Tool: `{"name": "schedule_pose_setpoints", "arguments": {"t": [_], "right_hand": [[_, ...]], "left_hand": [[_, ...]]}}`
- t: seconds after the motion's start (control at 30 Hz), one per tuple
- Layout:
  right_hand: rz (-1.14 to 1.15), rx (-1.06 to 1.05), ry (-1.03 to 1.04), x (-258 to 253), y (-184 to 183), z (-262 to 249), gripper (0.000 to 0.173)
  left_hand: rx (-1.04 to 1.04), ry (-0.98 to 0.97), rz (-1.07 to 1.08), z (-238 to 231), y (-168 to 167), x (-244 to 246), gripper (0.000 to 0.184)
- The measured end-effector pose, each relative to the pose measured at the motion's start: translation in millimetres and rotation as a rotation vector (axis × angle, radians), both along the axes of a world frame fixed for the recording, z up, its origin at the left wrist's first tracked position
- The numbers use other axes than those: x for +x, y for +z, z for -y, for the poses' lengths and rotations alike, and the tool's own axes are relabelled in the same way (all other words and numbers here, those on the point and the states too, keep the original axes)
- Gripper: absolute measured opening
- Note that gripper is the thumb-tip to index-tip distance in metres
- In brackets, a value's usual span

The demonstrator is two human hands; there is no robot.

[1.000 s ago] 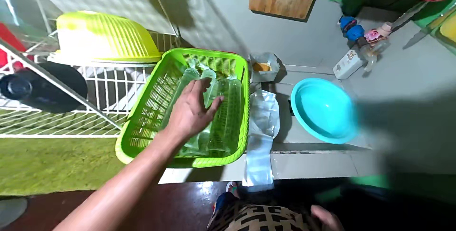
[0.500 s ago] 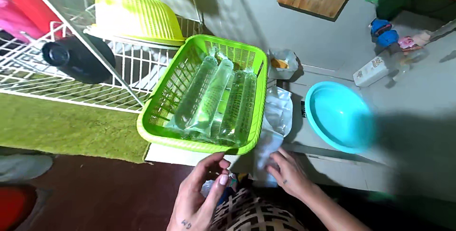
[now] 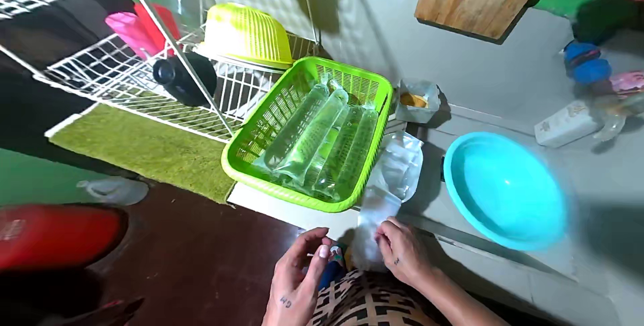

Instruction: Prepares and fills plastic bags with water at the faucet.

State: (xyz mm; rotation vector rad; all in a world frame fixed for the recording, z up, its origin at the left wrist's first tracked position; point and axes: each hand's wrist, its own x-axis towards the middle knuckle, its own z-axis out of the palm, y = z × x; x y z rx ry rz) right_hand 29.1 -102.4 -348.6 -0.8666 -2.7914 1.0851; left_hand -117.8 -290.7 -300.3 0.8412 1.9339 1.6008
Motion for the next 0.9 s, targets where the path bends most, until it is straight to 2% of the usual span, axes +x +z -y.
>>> {"name": "schedule_pose_setpoints", "arguments": {"t": [0.07, 0.2, 0.27, 0.37, 0.4, 0.6, 0.73, 0.83, 0.9], "right_hand": [[-0.055, -0.074, -0.015, 2, 5, -3, 0.027], [-0.186, -0.152, 0.001, 5, 11, -11, 0.026], [-0.236, -0.185, 0.013, 5, 13, -15, 0.027], [-0.287, -0.251, 0.016, 6, 15, -19, 0.026], [-0.314, -0.259, 0.015, 5, 16, -20, 0.025], [-0.399, -0.348, 0.034, 1, 34, -33, 0.028], [-0.467, -0.372, 0.042, -1, 44, -42, 0.029], [-0.549, -0.406, 0.023, 0, 56, -54, 0.029], [-0.596, -0.428, -0.001, 6, 68, -73, 0.028]], "left_hand": [[-0.084, 0.074, 0.037, -9, -5, 16, 0.038], [-0.245, 0.149, 0.121, -34, -21, 40, 0.060], [-0.259, 0.174, 0.186, -46, -24, 49, 0.051], [-0.216, 0.221, 0.283, -58, -17, 63, 0.020], [-0.202, 0.243, 0.312, -62, -13, 67, 0.017], [-0.090, 0.404, 0.471, -87, 13, 83, 0.018], [-0.023, 0.456, 0.424, -102, 27, 85, 0.017], [0.070, 0.411, 0.243, -113, 35, 71, 0.020], [0.080, 0.386, 0.111, -126, 53, 54, 0.026]]}}
